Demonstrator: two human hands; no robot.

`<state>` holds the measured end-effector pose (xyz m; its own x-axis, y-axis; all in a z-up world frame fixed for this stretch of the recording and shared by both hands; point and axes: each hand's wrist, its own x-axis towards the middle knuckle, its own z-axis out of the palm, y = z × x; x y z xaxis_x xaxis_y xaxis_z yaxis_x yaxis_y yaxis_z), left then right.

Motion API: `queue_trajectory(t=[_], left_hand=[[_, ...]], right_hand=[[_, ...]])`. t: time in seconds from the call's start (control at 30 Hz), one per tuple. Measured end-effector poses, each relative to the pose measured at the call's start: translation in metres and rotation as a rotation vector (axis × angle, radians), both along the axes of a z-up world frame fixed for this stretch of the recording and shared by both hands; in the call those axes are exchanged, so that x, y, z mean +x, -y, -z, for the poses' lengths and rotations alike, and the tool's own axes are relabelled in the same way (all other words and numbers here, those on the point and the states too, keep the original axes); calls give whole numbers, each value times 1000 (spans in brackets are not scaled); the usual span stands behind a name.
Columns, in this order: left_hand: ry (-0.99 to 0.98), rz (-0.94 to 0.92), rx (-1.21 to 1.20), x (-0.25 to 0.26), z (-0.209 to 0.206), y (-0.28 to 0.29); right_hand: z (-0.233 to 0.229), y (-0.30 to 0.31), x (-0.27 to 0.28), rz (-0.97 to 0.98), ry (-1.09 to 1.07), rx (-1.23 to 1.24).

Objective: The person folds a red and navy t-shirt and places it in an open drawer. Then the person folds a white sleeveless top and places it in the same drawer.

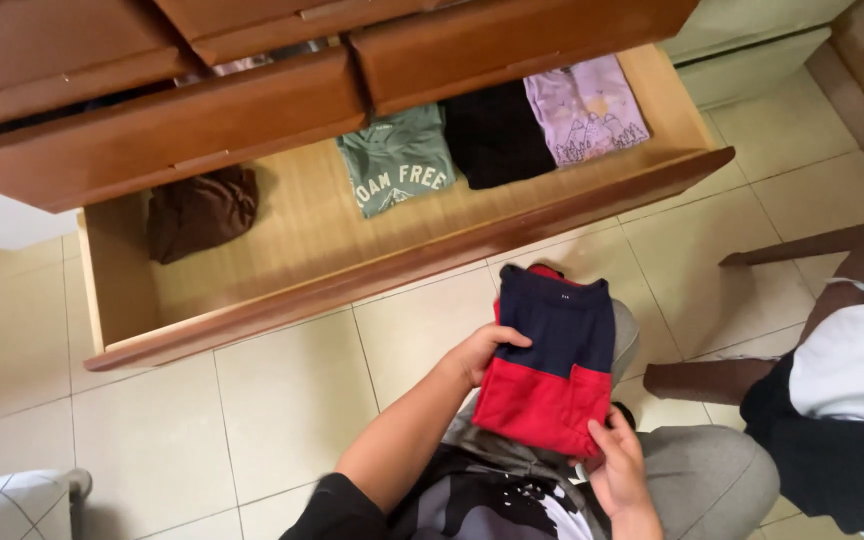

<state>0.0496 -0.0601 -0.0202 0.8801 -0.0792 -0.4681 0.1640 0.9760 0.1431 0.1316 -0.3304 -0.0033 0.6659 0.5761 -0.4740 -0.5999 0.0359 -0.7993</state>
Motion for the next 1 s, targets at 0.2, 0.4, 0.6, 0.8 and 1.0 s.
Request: queue_trajectory(t=[0.2, 0.4, 0.6, 0.8, 1.0], left_hand=[[69, -117, 13, -23, -17, -45], [89, -306, 84, -44, -67, -100], [-42, -392, 98, -35, -47, -148], [73, -452, 85, 18, -60, -166], [32, -436, 4, 76, -36, -148]], right_hand=[[5, 13, -6, -146, -90, 174], [8, 9, 1, -160, -48, 123], [14, 7, 3, -177, -90, 138], [-27, -18, 11, -206, -132, 134], [-57, -115, 52, -283, -25, 494]])
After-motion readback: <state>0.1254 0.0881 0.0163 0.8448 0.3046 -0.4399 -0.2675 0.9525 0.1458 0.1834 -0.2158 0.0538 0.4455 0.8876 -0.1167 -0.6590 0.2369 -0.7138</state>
